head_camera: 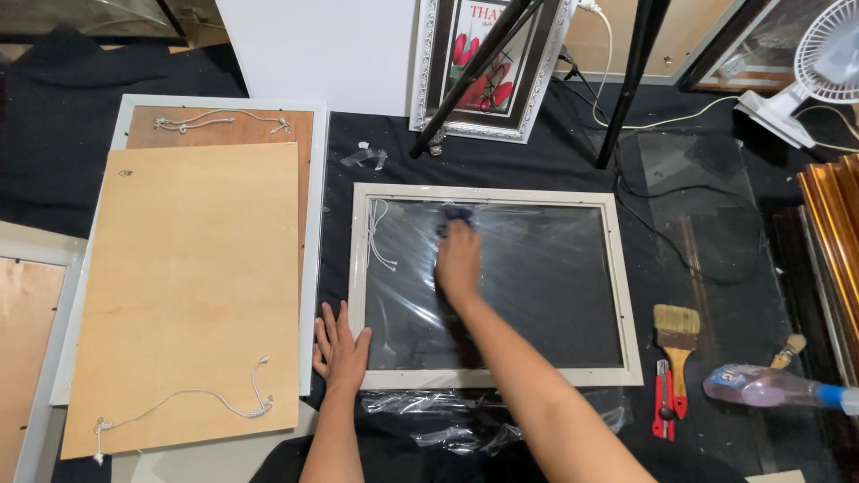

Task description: Wiping the glass surface of a picture frame with a cloth to clean it, including a brief adjustment of a small fan.

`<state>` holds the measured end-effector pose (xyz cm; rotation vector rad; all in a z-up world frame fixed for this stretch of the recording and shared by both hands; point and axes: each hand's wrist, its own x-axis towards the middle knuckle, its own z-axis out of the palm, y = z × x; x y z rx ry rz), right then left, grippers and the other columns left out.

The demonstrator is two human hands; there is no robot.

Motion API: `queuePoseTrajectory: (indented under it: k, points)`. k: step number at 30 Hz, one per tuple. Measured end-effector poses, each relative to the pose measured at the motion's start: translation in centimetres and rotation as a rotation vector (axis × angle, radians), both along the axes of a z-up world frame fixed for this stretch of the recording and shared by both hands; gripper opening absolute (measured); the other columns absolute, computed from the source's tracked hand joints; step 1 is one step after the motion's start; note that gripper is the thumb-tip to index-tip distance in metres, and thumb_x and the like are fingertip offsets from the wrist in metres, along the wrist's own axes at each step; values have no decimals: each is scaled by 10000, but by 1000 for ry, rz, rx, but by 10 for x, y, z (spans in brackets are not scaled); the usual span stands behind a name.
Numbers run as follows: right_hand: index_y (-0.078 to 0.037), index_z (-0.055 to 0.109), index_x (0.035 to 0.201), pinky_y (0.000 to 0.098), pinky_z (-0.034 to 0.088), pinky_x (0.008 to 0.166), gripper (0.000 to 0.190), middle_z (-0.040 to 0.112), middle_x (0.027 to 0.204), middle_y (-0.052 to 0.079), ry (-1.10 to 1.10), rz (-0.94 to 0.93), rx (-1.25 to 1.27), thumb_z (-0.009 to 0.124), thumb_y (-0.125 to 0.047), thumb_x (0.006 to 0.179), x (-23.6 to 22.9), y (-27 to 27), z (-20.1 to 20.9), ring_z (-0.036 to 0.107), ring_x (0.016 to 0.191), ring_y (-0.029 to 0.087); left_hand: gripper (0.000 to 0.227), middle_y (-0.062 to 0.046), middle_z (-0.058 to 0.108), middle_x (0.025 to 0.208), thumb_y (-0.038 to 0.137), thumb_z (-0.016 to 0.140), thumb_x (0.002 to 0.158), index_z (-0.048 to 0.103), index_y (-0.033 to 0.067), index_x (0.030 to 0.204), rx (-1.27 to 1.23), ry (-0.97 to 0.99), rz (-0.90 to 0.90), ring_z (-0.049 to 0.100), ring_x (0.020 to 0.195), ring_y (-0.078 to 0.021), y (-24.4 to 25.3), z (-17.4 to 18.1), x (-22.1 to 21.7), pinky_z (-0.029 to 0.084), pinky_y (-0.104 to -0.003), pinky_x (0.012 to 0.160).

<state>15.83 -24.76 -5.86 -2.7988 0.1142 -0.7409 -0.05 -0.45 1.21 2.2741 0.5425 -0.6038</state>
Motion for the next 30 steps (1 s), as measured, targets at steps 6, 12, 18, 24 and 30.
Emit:
queuePoseTrajectory:
  k: [6,12,18,24,30]
  points:
    - [-129,636,1345,482,534,799,410,636,1366,51,44,343,21,591,-183,941,46,99,-2,567,1090,345,821,135,-96,1739,545,523,915,125,405,1619,83,3,31,-75,1604,-150,-6,7,4,43,-450,1221]
    - [-159,595,1432,460,532,848,463,589,1453,17,121,589,-35,621,-256,980,73,70,8,548,1095,332,790,135,-91,1741,550,502,927,143,405,1616,70,-5,32,-78,1607,-155,-6,6,4,39,-452,1214]
    - [-261,555,1464,440,462,925,454,543,1523,-45,301,577,-157,478,-246,1017,56,-34,26,530,1239,311,784,147,-91,1741,558,489,921,141,425,1611,75,22,43,-94,1604,-128,-9,14,5,38,-447,1216]
    - [-305,536,1482,460,442,886,531,551,1515,-83,271,373,-271,563,-264,953,28,-186,37,552,1121,332,789,148,-98,1741,586,465,917,136,420,1614,69,22,50,-104,1602,-123,-9,16,5,30,-448,1211]
    - [-263,600,1442,511,493,835,535,597,1478,-62,222,116,-281,629,-197,912,5,-305,18,585,1070,397,792,134,-99,1743,592,461,918,127,419,1615,83,12,45,-96,1603,-134,-9,12,6,40,-456,1209]
